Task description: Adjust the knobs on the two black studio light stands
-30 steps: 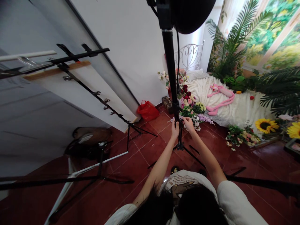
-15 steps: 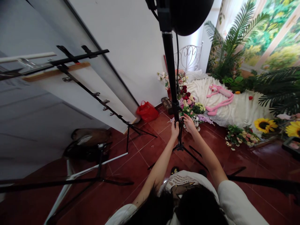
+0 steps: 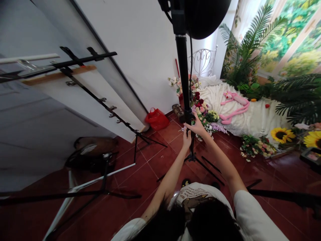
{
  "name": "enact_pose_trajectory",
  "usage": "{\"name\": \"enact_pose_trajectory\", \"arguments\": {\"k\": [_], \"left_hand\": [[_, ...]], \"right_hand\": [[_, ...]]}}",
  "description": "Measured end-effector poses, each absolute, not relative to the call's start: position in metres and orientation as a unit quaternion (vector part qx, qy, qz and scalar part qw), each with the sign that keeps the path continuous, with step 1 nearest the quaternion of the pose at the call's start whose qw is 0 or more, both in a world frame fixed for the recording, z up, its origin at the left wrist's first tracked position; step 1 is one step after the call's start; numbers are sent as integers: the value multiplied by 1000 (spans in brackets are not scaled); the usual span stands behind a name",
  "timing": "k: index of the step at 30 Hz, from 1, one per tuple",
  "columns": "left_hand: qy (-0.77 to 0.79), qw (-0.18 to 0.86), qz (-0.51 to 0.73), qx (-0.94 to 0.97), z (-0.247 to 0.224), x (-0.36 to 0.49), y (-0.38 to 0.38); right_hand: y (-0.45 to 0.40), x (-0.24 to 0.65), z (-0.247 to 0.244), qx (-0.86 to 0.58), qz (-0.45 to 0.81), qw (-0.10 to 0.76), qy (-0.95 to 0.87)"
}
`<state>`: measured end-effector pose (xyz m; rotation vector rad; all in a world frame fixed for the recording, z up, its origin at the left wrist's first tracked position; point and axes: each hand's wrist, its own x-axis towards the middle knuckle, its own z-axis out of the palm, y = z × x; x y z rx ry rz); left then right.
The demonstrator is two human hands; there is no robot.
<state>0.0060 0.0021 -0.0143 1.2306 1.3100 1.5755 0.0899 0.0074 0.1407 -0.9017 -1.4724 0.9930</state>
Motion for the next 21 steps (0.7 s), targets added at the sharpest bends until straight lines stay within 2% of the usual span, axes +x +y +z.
{"name": "enact_pose_trajectory", "arguments": {"k": [6,10,16,21], "left_hand": [[509,359,602,500,-16,5,3],[502,356,603,508,-16,4,2],[475,339,603,544,-14,0,-3],[467,333,597,560,-16,-2,-2]], "right_hand": [[15,65,182,-355,361,589,-629],[22,61,188,-361,326,578,-656],[12,50,156,-430,281,617,-596],[13,59,125,-417,314,573,-632]]}}
